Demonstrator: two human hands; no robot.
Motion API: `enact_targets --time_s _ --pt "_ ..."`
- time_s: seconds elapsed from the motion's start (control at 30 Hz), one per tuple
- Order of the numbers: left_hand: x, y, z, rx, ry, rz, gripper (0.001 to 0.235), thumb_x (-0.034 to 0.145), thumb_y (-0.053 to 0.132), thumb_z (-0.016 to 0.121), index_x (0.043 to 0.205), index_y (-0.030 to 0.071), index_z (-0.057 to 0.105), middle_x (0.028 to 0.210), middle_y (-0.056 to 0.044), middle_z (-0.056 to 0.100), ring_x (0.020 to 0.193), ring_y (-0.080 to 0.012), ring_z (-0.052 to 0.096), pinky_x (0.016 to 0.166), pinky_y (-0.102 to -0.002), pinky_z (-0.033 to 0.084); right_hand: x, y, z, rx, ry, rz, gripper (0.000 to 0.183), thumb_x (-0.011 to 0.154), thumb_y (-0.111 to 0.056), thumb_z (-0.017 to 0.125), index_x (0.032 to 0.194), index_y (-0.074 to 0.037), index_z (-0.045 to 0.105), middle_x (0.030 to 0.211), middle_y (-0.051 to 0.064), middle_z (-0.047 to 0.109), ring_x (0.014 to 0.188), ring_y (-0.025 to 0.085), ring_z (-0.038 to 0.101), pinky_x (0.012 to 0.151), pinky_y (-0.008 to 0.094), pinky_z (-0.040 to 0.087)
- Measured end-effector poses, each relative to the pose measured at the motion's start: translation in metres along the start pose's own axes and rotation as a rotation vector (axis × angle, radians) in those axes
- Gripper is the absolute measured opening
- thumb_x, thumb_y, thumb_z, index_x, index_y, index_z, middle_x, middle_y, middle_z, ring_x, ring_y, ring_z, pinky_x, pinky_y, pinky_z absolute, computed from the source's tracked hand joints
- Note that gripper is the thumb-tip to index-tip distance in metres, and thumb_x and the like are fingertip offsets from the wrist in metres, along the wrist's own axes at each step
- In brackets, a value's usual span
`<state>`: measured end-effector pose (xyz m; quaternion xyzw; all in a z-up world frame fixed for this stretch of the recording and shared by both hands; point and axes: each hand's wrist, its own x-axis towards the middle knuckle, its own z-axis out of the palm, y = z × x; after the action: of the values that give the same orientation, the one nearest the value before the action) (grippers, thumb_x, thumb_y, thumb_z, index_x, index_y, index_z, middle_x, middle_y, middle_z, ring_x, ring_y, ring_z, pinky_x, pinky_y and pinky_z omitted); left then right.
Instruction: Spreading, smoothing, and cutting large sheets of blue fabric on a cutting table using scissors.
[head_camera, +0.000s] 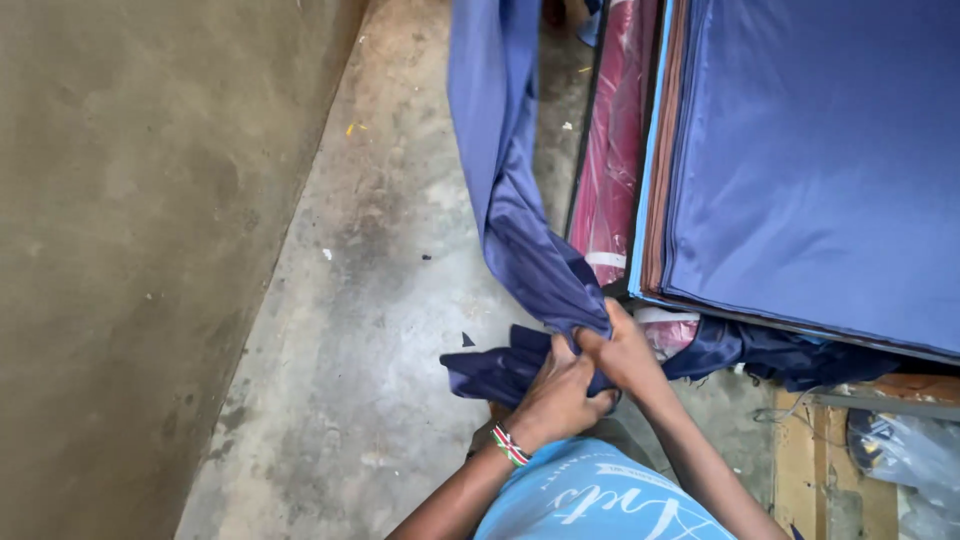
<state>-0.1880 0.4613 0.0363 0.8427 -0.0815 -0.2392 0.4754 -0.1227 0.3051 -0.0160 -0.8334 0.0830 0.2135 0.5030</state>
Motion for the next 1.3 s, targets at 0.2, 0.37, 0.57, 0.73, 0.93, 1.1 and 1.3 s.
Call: enact_targets --time_s 0.2,0.37,0.57,0.73,0.93,1.1,1.3 --pt "-0.009 -0.020 -0.039 -0.767 0.481 0.031 0.041 0.084 0.004 0.062 0.119 0.016 0.080 0.121 -0.013 0.072 0.120 -0.0220 0.062 0.110 -0.035 0.045 -0.020 -0.034 -0.006 0.382 0.183 -0.161 0.014 0.099 -0.018 0.070 0.089 -0.010 0.074 0.064 0.000 0.062 0.055 0.012 0.059 0.047 0.027 0.051" --pt "-0.013 0.022 -0.074 -0.915 0.649 0.152 0.032 0.081 0.002 0.067 0.112 0.005 0.078 0.099 -0.007 0.069 0.093 -0.0132 0.059 0.084 -0.027 0.053 -0.025 0.001 0.006 0.254 0.089 -0.303 0.003 0.092 -0.008 0.070 0.093 -0.009 0.073 0.079 0.003 0.067 0.076 0.016 0.059 0.071 0.035 0.056" --pt "-0.001 -0.013 -0.042 -0.698 0.750 0.047 0.026 0.078 -0.001 0.068 0.099 0.009 0.081 0.091 -0.008 0.072 0.086 -0.0140 0.062 0.079 -0.030 0.055 0.020 0.111 -0.015 0.029 0.305 -0.053 0.033 0.086 -0.013 0.067 0.115 -0.019 0.081 0.104 0.015 0.080 0.105 0.040 0.072 0.092 0.050 0.053" --pt "0.004 -0.015 -0.049 -0.625 0.783 0.130 0.015 0.087 0.005 0.068 0.100 0.010 0.074 0.104 -0.004 0.069 0.101 -0.0143 0.061 0.096 -0.026 0.044 -0.046 0.042 -0.088 0.311 0.523 -0.389 0.026 0.081 -0.008 0.048 0.094 0.000 0.069 0.098 -0.001 0.065 0.095 0.012 0.056 0.087 0.029 0.048" --pt "0.012 0.018 -0.068 -0.764 0.826 0.142 0.016 0.091 0.008 0.067 0.106 0.010 0.070 0.107 -0.001 0.067 0.103 -0.0099 0.061 0.096 -0.020 0.047 -0.080 0.085 0.029 0.899 -0.263 -0.004 0.063 0.081 -0.047 0.078 0.129 -0.006 0.071 0.118 0.004 0.076 0.093 0.010 0.071 0.083 0.023 0.059" --pt "0.025 -0.017 -0.066 -0.835 0.843 0.066 0.014 0.091 0.005 0.064 0.102 0.012 0.070 0.101 0.001 0.064 0.097 -0.0086 0.060 0.091 -0.019 0.047 -0.138 0.069 -0.029 0.654 -0.342 -0.203 0.046 0.101 -0.041 0.056 0.127 -0.004 0.063 0.122 0.005 0.069 0.106 0.012 0.065 0.095 0.028 0.054" --pt "0.060 -0.064 -0.088 -0.547 1.042 0.139 0.018 0.084 0.001 0.065 0.094 0.011 0.075 0.098 -0.001 0.073 0.098 -0.0126 0.064 0.096 -0.025 0.046 -0.130 0.133 -0.042 0.689 0.061 -0.031 0.036 0.093 -0.030 0.066 0.111 0.000 0.068 0.098 0.009 0.068 0.085 0.019 0.061 0.077 0.032 0.049"
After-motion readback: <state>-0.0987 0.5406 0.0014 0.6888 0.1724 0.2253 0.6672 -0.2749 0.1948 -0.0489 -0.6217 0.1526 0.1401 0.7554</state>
